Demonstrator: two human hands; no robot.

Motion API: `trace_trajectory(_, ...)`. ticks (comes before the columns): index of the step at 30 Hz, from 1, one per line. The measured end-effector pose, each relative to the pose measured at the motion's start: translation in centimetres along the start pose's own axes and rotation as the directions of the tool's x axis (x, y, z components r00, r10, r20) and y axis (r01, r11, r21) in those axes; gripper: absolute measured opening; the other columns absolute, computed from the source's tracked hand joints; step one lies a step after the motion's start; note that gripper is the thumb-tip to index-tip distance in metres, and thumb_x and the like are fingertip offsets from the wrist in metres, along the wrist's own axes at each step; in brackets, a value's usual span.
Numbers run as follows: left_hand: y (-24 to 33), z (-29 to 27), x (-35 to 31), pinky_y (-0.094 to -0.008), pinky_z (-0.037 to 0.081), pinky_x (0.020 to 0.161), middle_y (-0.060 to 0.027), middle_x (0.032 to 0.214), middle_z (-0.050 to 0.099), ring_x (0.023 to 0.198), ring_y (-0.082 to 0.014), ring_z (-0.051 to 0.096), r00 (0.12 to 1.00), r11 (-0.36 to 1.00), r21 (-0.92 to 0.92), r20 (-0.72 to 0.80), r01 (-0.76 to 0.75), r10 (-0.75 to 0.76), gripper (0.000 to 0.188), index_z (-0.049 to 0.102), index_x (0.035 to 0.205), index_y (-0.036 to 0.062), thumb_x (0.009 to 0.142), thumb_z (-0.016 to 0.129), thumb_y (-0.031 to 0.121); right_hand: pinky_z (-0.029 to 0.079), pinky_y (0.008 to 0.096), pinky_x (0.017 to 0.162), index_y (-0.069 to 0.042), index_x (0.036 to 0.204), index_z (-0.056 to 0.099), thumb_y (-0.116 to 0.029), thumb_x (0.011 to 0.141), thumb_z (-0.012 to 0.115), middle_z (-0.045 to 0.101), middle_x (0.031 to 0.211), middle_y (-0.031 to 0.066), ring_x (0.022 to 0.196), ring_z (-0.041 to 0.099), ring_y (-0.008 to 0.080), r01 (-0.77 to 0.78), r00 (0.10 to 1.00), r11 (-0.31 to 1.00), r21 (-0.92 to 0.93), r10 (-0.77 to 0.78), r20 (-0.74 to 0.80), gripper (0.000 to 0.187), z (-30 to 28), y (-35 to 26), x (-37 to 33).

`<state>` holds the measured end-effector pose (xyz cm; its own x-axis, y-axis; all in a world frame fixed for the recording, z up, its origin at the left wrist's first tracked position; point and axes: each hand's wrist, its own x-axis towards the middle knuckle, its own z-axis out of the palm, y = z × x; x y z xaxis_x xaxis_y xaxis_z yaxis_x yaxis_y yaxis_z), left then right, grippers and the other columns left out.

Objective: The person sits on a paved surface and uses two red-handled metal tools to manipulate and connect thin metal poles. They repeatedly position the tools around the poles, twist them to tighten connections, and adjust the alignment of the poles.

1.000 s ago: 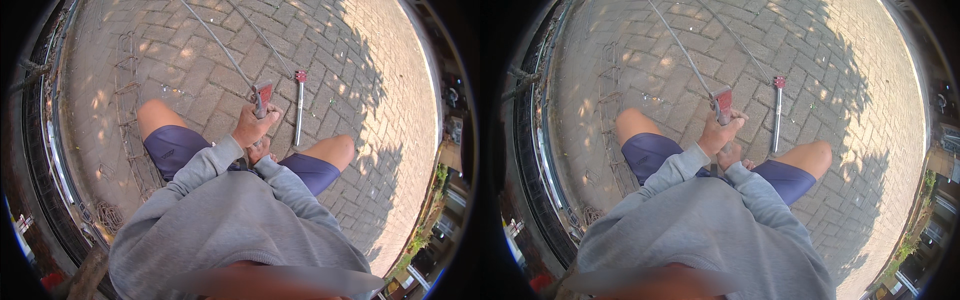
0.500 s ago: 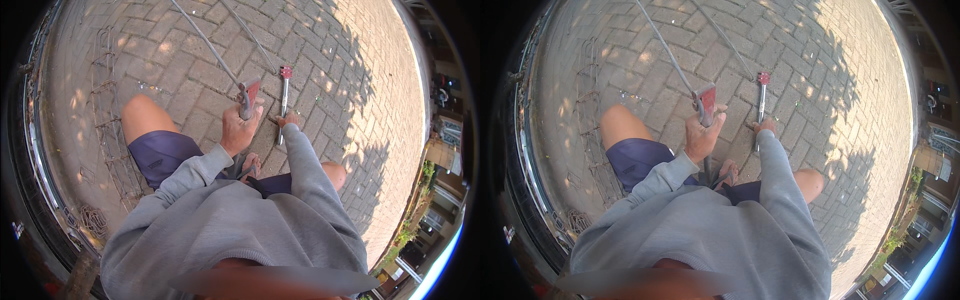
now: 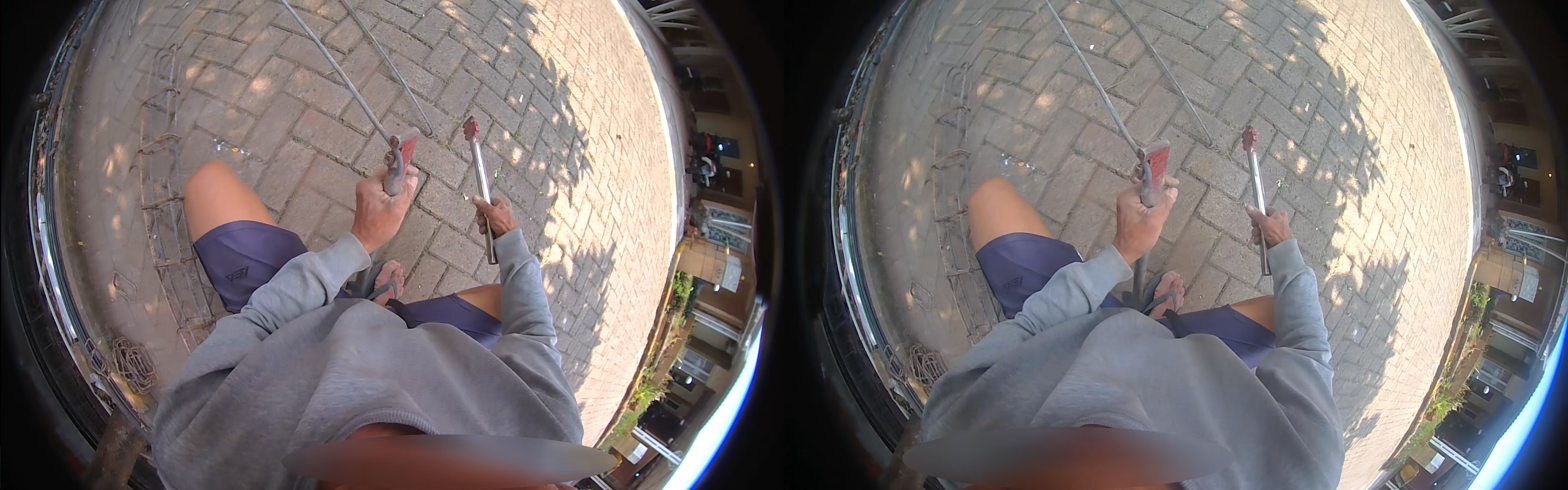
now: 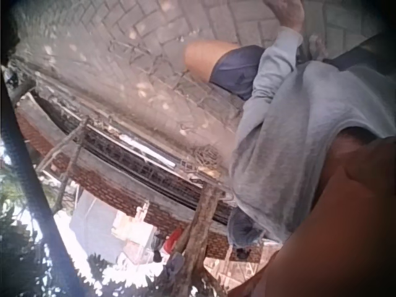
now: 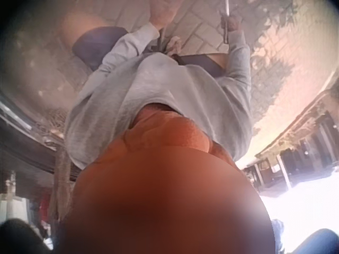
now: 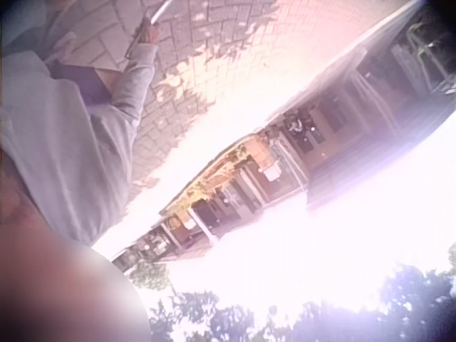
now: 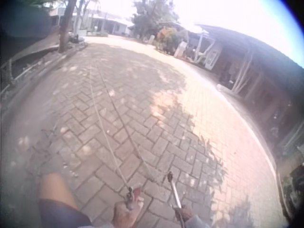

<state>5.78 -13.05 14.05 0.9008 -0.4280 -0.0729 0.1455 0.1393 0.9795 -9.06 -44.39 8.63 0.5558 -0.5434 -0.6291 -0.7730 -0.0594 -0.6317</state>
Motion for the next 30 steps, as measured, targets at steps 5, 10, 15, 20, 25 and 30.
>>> trace_trajectory(5,-2.0,1.7,0.9,-0.0287,0.039,0.056,0.0055,0.07,0.054,0.064,-0.0038,0.047,0.997,0.997,0.005,-0.003,-0.072,0.072,0.013,0.074,0.104,0.0015,0.1,0.069,0.012,0.04,0.0284,0.04,-0.005,0.094,0.059,-0.039,0.104,0.068,0.053,0.068,0.0019,0.046,0.049,0.0114,0.0,0.986,0.932,0.363,-0.06,0.155,0.036,-5.1,-6.8,-15.3)
trace_trajectory(10,-3.0,2.4,1.3,-0.0352,0.048,0.062,-0.0045,0.072,0.065,0.065,-0.0137,0.058,0.995,0.985,0.153,-0.044,-0.083,0.09,0.014,0.073,0.102,0.0015,0.097,0.072,0.015,0.039,0.0284,0.04,-0.004,0.088,0.059,-0.04,0.104,0.066,0.054,0.062,0.0027,0.044,0.049,0.0115,0.216,0.975,0.976,0.005,-0.216,0.059,0.041,-6.5,-11.6,-26.2)
trace_trajectory(15,-2.4,2.3,1.2,-0.0461,0.053,0.07,-0.0179,0.08,0.071,0.077,-0.0363,0.069,0.999,0.985,0.175,-0.043,-0.003,0.01,0.02,0.073,0.099,0.0044,0.093,0.072,0.023,0.037,0.0322,0.045,-0.002,0.082,0.06,-0.033,0.097,0.076,0.051,0.056,0.0044,0.046,0.051,0.0147,0.373,0.917,0.732,-0.57,-0.383,0.108,0.039,-5.5,-15.6,-30.4)
trace_trajectory(20,-2.9,2.3,1.1,-0.0503,0.054,0.074,-0.0203,0.084,0.073,0.084,-0.044,0.071,0.998,0.989,0.144,-0.056,-0.025,0.034,0.025,0.073,0.101,0.0066,0.089,0.074,0.028,0.047,0.0426,0.054,-0.001,0.095,0.061,-0.017,0.086,0.086,0.061,0.071,0.0163,0.059,0.064,0.0327,0.489,0.814,0.346,-0.801,-0.512,0.275,0.03,-4.1,-17.8,-30.7)
trace_trajectory(25,-4.3,2.5,1.4,-0.0511,0.054,0.075,-0.0209,0.084,0.073,0.084,-0.045,0.071,0.973,0.937,0.273,-0.023,-0.217,0.232,0.032,0.073,0.105,0.0076,0.088,0.075,0.034,0.054,0.0463,0.059,-0.002,0.104,0.064,-0.016,0.086,0.086,0.067,0.081,0.0173,0.07,0.07,0.0389,0.482,0.745,0.123,-0.867,-0.578,0.332,0.032,-3.2,-18.7,-30.6)
trace_trajectory(30,-4.3,2.6,1.2,-0.051,0.054,0.076,-0.0217,0.084,0.073,0.085,-0.0454,0.071,0.977,0.956,0.222,-0.051,-0.189,0.205,0.035,0.074,0.106,0.0068,0.09,0.073,0.038,0.052,0.0476,0.057,-0.003,0.097,0.059,-0.017,0.088,0.085,0.063,0.078,0.0161,0.066,0.067,0.0389,0.437,0.767,0.126,-0.891,-0.57,0.295,0.031,-2.9,-18.6,-31.1)
